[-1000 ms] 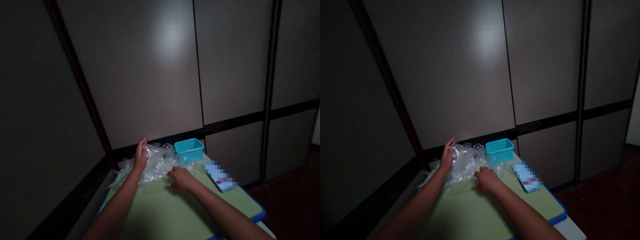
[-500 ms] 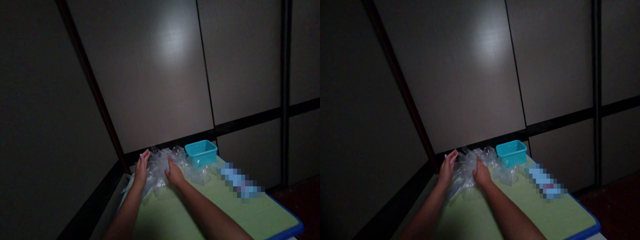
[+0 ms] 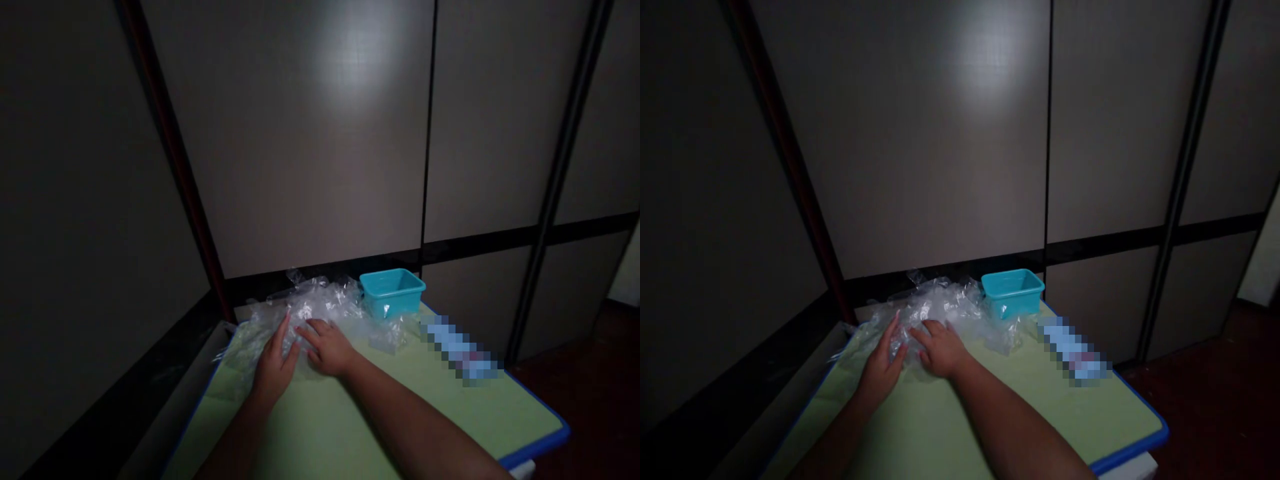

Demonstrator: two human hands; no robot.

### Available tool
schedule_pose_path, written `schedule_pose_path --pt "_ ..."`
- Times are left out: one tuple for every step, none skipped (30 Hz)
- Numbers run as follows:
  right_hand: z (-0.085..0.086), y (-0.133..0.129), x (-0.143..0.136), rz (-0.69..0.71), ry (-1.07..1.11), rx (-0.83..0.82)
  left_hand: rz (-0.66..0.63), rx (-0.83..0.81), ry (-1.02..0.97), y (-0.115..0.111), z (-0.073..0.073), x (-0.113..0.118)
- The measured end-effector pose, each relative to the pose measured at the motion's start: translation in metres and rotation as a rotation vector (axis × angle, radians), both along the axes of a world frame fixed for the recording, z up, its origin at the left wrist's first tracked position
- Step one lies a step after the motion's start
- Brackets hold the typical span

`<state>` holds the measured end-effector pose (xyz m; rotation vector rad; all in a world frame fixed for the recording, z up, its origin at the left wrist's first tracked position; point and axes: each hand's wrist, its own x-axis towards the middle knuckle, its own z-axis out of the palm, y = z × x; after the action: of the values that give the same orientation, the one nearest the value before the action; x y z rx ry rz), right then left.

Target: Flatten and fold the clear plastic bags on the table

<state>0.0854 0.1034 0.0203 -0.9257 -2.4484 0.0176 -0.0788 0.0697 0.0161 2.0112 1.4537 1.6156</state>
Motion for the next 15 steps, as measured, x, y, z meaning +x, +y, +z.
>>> schedule_pose_path --pt "0.002 -0.005 -0.001 0.063 -0.044 0.019 0.004 -0.019 -0.099 0.000 0.001 0.001" --pt "0.005 -0.011 -0.003 0.118 -0.078 0.041 -0.001 -0.045 -0.225 0.000 0.002 0.001" --pt "0.007 -0.016 -0.005 0.164 -0.095 0.067 -0.009 -0.071 -0.359 0.001 0.003 0.000" --pt "0.010 -0.021 -0.007 0.201 -0.102 0.096 -0.031 -0.093 -0.474 0.001 0.005 -0.001" --pt "0.014 -0.025 -0.008 0.228 -0.101 0.123 -0.058 -0.108 -0.565 0.002 0.007 -0.003" --pt "0.018 -0.028 -0.008 0.241 -0.092 0.148 -0.087 -0.116 -0.634 0.002 0.009 -0.006" --pt "0.022 -0.030 -0.007 0.240 -0.076 0.168 -0.114 -0.118 -0.690 0.002 0.012 -0.008" --pt "0.026 -0.031 -0.006 0.228 -0.047 0.182 -0.148 -0.123 -0.762 0.002 0.015 -0.011" --pt "0.031 -0.030 -0.003 0.199 0.002 0.186 -0.179 -0.127 -0.835 0.000 0.018 -0.012" --pt "0.035 -0.029 0.002 0.157 0.077 0.185 -0.204 -0.132 -0.893 -0.003 0.023 -0.014" --pt "0.038 -0.027 0.007 0.110 0.183 0.166 -0.230 -0.142 -0.942 -0.006 0.027 -0.014" --pt "0.040 -0.025 0.013 0.076 0.303 0.131 -0.276 -0.166 -0.992 -0.010 0.031 -0.013" --pt "0.041 -0.024 0.020 0.056 0.414 0.071 -0.339 -0.201 -1.035 -0.015 0.036 -0.012" --pt "0.041 -0.023 0.027 0.053 0.512 -0.015 -0.409 -0.238 -1.054 -0.020 0.040 -0.009" --pt "0.039 -0.022 0.035 0.068 0.599 -0.133 -0.496 -0.298 -1.037 -0.025 0.043 -0.006"
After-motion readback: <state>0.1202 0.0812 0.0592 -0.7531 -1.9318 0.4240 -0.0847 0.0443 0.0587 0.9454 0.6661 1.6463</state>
